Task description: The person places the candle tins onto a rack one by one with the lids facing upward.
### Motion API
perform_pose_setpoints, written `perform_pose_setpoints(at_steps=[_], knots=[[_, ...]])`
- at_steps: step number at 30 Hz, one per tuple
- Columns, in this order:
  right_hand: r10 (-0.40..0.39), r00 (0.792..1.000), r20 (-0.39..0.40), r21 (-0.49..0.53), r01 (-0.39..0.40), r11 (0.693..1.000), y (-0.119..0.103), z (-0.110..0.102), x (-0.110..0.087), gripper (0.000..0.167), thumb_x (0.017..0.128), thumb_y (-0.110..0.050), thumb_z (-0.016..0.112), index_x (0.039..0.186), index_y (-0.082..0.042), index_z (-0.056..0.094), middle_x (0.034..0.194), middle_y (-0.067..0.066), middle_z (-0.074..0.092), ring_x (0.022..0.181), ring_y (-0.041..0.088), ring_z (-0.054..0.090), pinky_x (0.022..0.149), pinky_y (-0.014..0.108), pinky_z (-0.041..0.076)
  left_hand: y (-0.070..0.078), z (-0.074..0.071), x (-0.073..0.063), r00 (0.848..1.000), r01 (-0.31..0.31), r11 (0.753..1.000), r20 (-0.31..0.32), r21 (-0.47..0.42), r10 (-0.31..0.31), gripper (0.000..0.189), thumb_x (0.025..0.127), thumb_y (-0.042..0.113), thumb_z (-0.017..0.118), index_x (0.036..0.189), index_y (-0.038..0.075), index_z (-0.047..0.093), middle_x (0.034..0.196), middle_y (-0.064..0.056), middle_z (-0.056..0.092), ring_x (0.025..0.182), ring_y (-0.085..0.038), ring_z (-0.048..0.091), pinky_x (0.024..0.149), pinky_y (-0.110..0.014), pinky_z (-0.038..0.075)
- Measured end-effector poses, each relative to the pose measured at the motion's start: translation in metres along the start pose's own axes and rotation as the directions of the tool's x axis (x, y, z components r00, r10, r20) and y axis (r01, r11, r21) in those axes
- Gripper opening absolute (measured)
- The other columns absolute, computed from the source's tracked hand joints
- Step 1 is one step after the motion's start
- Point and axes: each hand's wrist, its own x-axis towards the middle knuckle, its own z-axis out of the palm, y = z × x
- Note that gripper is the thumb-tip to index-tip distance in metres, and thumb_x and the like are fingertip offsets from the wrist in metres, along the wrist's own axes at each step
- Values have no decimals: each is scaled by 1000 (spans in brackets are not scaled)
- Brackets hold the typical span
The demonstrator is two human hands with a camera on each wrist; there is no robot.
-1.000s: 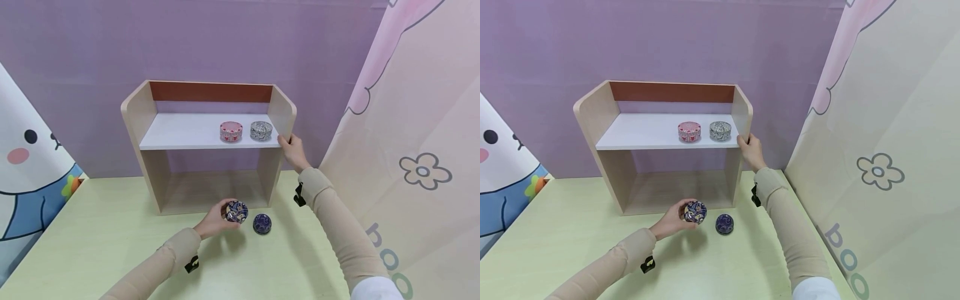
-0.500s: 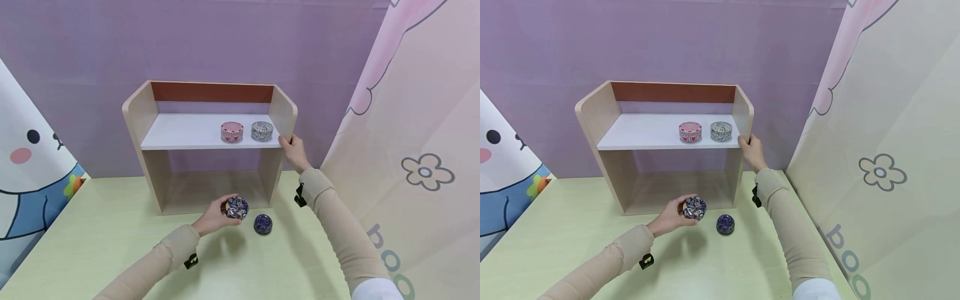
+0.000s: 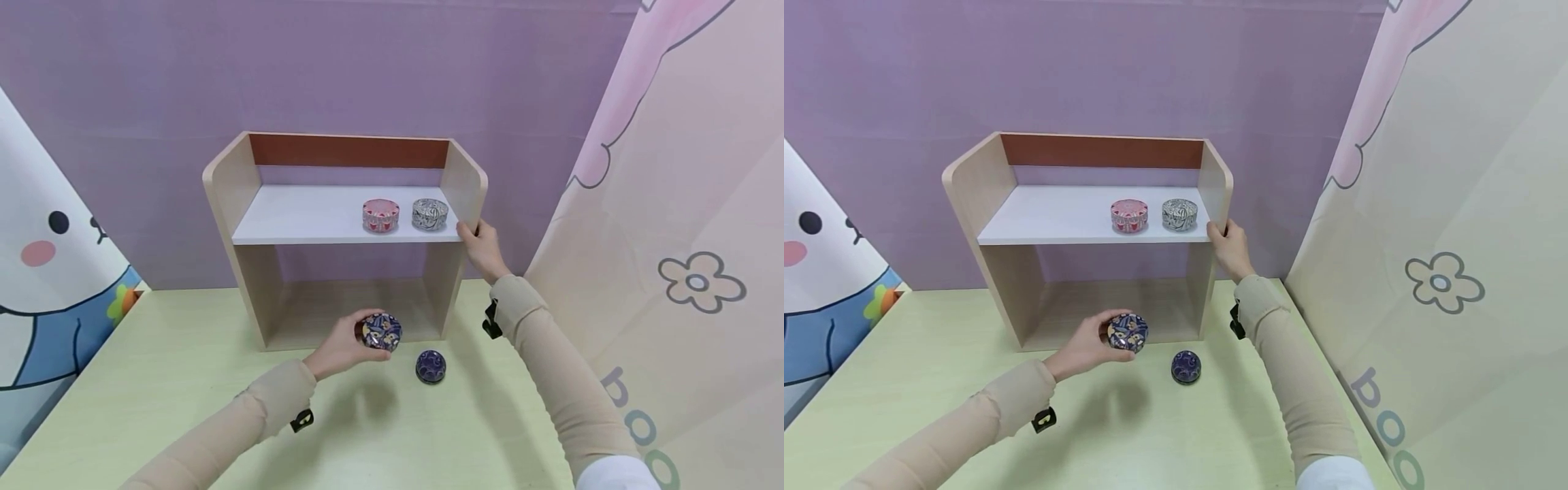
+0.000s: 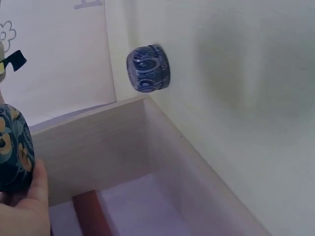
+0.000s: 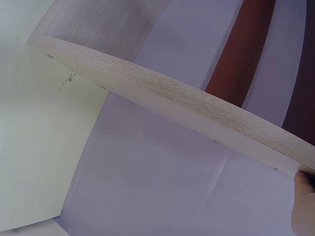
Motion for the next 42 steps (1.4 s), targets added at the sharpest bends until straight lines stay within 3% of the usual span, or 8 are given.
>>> perform_pose_setpoints(at_steps=[12,24,33,42], knots=[[6,1000,-6,-8,-6,1000,1,0,-1,49,95,-35,45,132,-1,43,126,18,52,112,25,50,98,42,42,24,-12,-6,998,-10,997,-63,81,15,77,61,20,85,129,12,49,119,-13,56,102,-25,58,86,-33,52],[4,1000,-2,-4,-4,1000,0,1,0,50,95,-34,46,131,-1,44,125,18,52,110,25,50,96,41,42,53,-45,-3,994,-27,980,-102,199,48,80,66,29,82,134,10,44,123,-12,55,105,-24,57,88,-34,52],[-26,1000,-13,-20,26,999,2,0,2,48,95,-34,46,127,2,46,121,20,55,106,26,51,93,39,43,78,-69,4,988,-49,976,-135,214,79,79,67,31,81,134,12,43,126,-10,53,111,-24,54,92,-35,49],[9,1000,-13,-12,-9,1000,1,0,1,48,95,-34,46,130,-1,45,125,18,53,110,25,51,96,42,43,94,-90,16,981,-53,980,-173,194,88,80,70,32,79,137,13,40,129,-10,50,115,-23,52,94,-37,48]])
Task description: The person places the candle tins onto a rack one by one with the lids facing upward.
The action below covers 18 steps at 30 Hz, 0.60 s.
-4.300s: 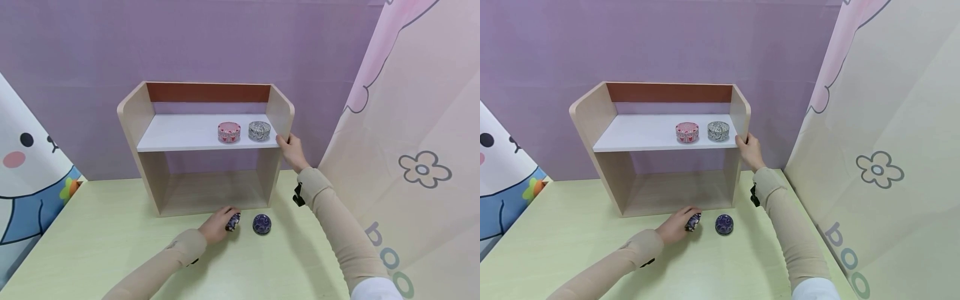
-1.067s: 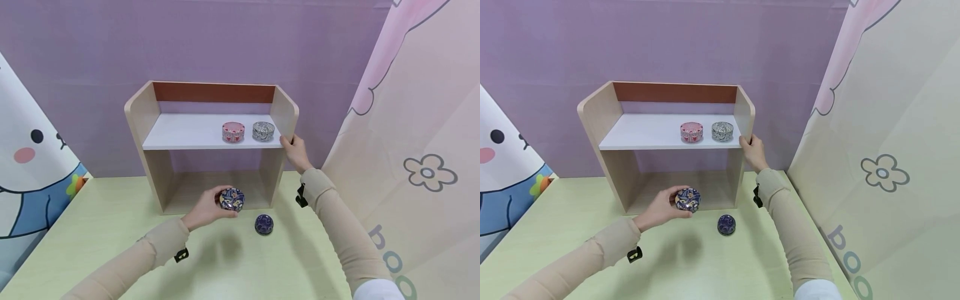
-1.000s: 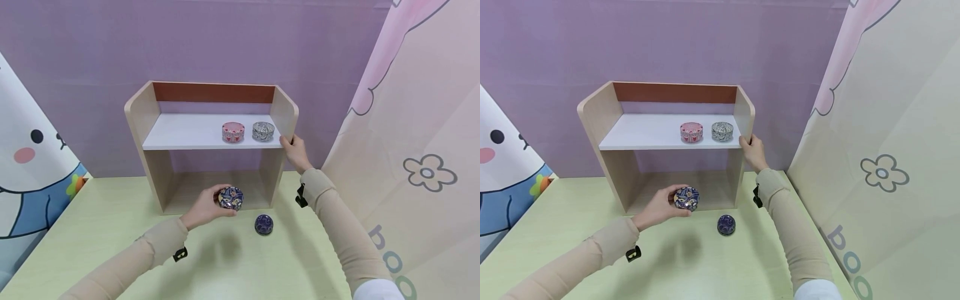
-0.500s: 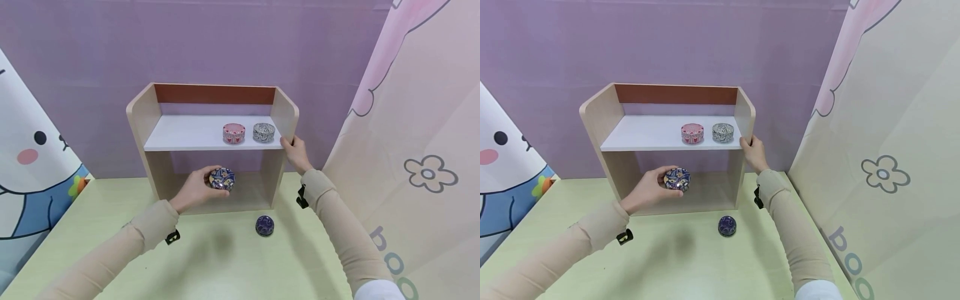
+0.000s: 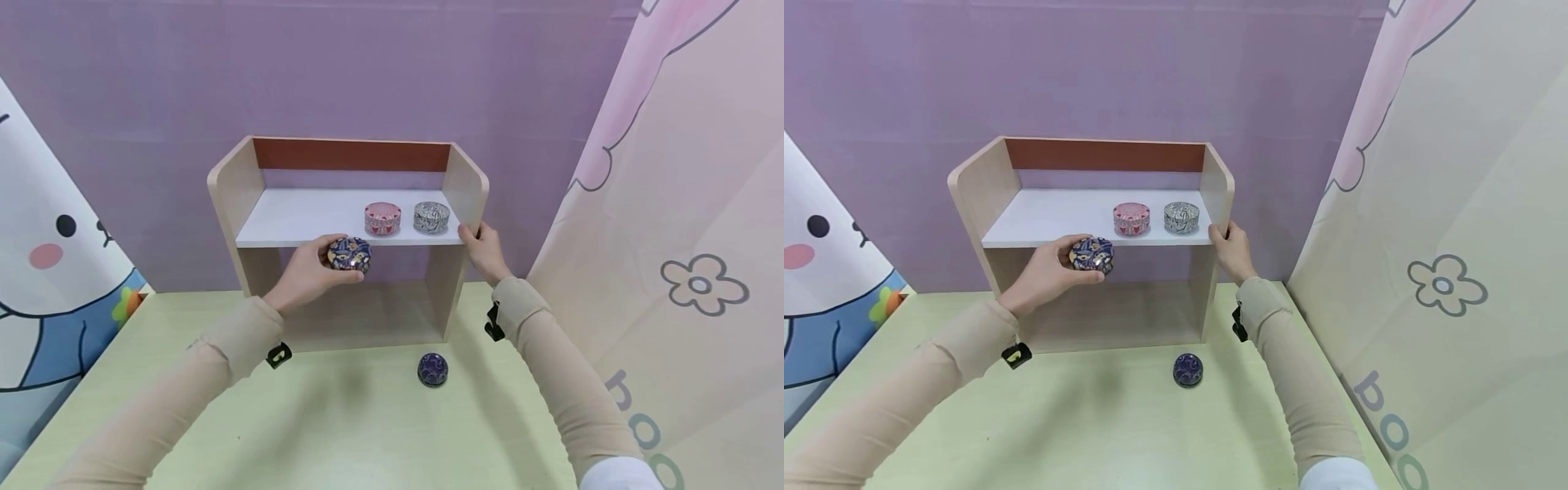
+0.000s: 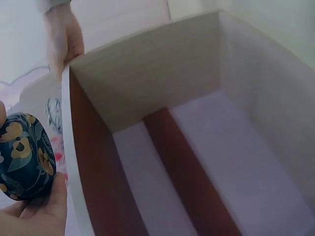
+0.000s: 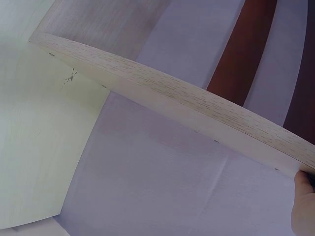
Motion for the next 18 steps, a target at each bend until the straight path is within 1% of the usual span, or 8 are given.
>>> perform_pose_setpoints(at_steps=[4,9,15,18], knots=[[-3,1000,6,-2,3,1000,-1,0,-1,48,95,-33,46,129,-1,45,125,19,53,110,27,51,97,42,42,5,-10,7,1000,10,1000,-25,6,-10,82,70,35,79,138,12,39,131,-11,49,117,-23,50,95,-38,47],[1,1000,0,3,-1,1000,0,1,0,48,94,-33,46,128,0,46,124,19,53,109,26,50,96,41,42,10,-22,17,998,25,1000,-63,3,-25,83,70,35,79,138,12,38,129,-11,49,115,-23,51,94,-38,47],[15,1000,-12,-1,-15,1000,-1,1,0,46,94,-34,47,127,-2,47,123,16,54,107,23,51,94,39,43,10,-32,30,993,45,996,-112,71,-37,84,70,38,78,139,12,38,133,-12,45,116,-24,48,96,-39,45],[16,1000,-11,2,-16,1000,-1,1,0,46,94,-34,47,127,-2,47,123,16,54,107,23,51,94,39,43,9,-37,37,991,52,993,-125,105,-39,82,70,37,77,138,11,39,132,-12,46,114,-25,48,95,-39,45]])
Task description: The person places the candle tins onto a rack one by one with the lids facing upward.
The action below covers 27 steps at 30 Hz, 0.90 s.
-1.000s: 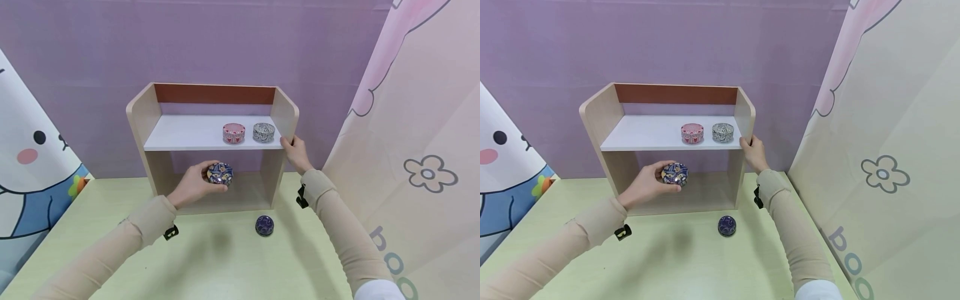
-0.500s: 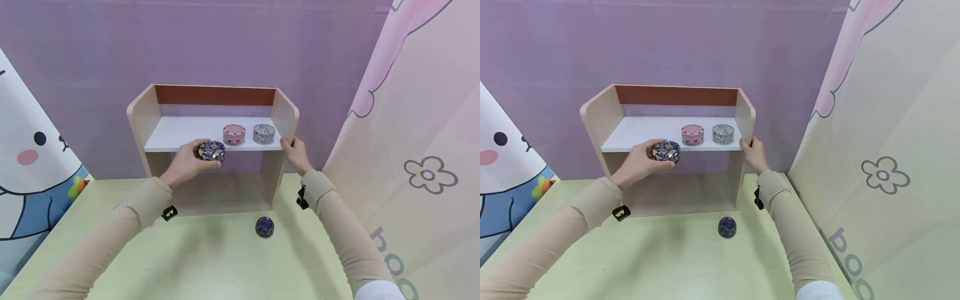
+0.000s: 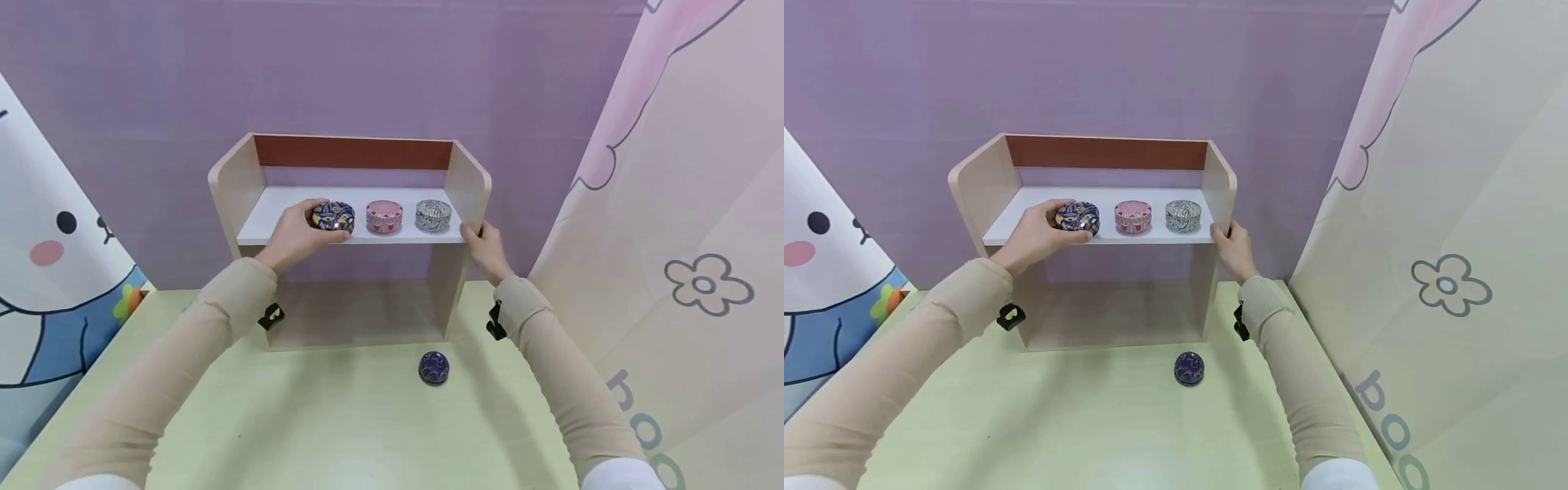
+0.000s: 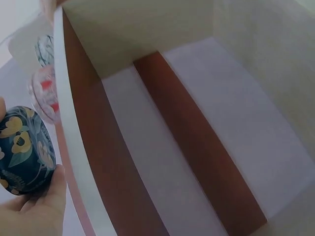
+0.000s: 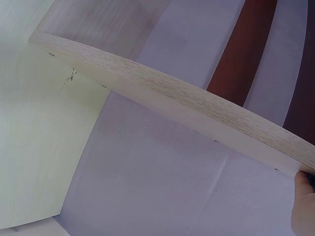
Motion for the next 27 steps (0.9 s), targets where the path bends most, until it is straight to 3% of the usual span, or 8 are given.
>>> perform_pose_setpoints(at_steps=[7,27], knots=[[1,1000,11,2,-1,1000,1,-1,-1,48,94,-34,46,130,-2,44,127,16,52,111,24,50,97,41,42,-1,-3,15,1000,9,998,-7,57,-9,80,70,37,77,136,9,41,130,-12,48,113,-25,47,95,-40,44],[-11,1000,12,-11,11,1000,2,-1,-4,49,94,-36,46,130,-2,45,125,17,54,109,24,51,95,41,43,-6,-3,27,997,82,989,-16,127,-80,83,71,41,75,137,5,39,133,-16,46,119,-28,42,103,-43,37]])
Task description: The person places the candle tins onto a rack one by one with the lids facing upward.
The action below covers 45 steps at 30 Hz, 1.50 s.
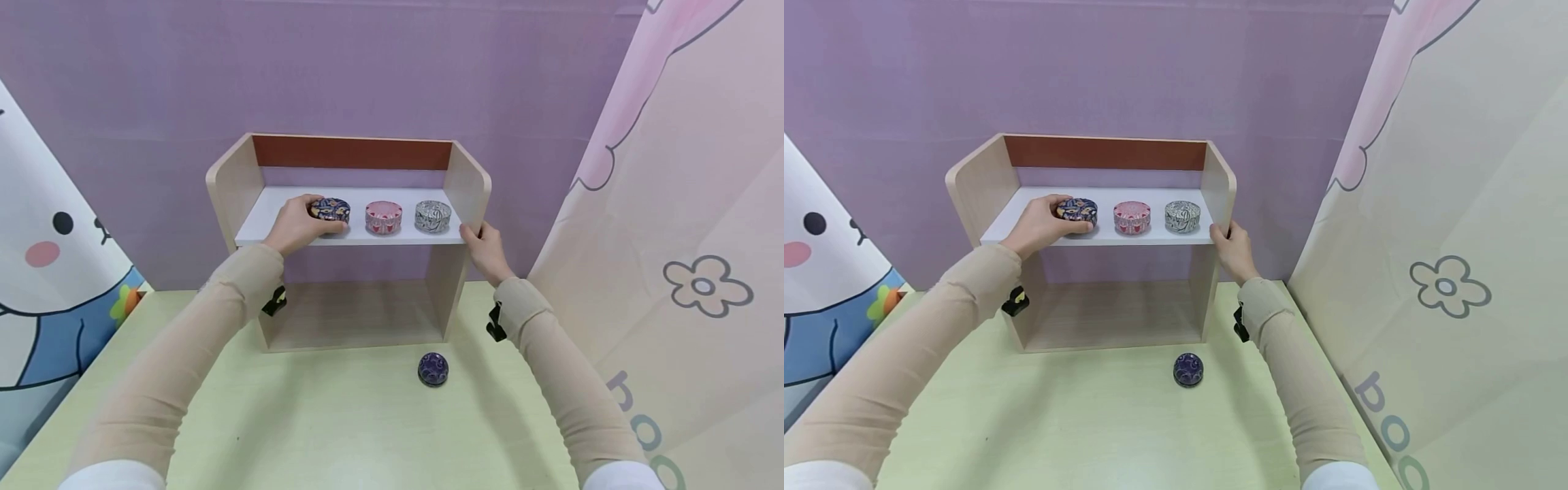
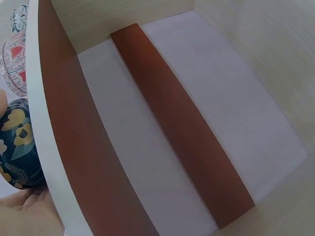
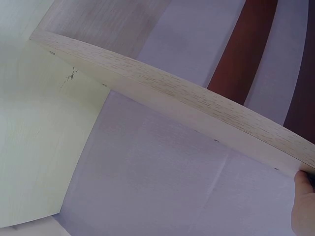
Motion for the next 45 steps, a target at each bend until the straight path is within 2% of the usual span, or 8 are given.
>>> perform_pose_setpoints(at_steps=[16,28,45], knots=[[-2,1000,-12,-2,2,1000,0,1,1,45,94,-32,47,126,-1,48,120,17,56,103,22,52,91,37,44,-2,2,2,1000,-12,1000,-3,11,12,83,71,39,75,137,3,39,133,-18,45,119,-30,42,103,-43,36],[6,1000,-11,5,-6,1000,0,1,1,47,94,-33,47,128,-1,46,123,17,55,107,24,52,94,40,44,-1,3,2,1000,-8,1000,1,18,8,83,71,39,75,137,2,39,133,-18,46,119,-30,43,103,-43,36],[-1,1000,-7,13,1,1000,1,0,2,47,94,-33,47,128,0,46,123,18,54,107,24,51,94,40,44,3,-1,3,996,-2,999,87,53,-3,83,75,39,72,140,2,34,136,-19,42,119,-31,41,103,-44,35]])
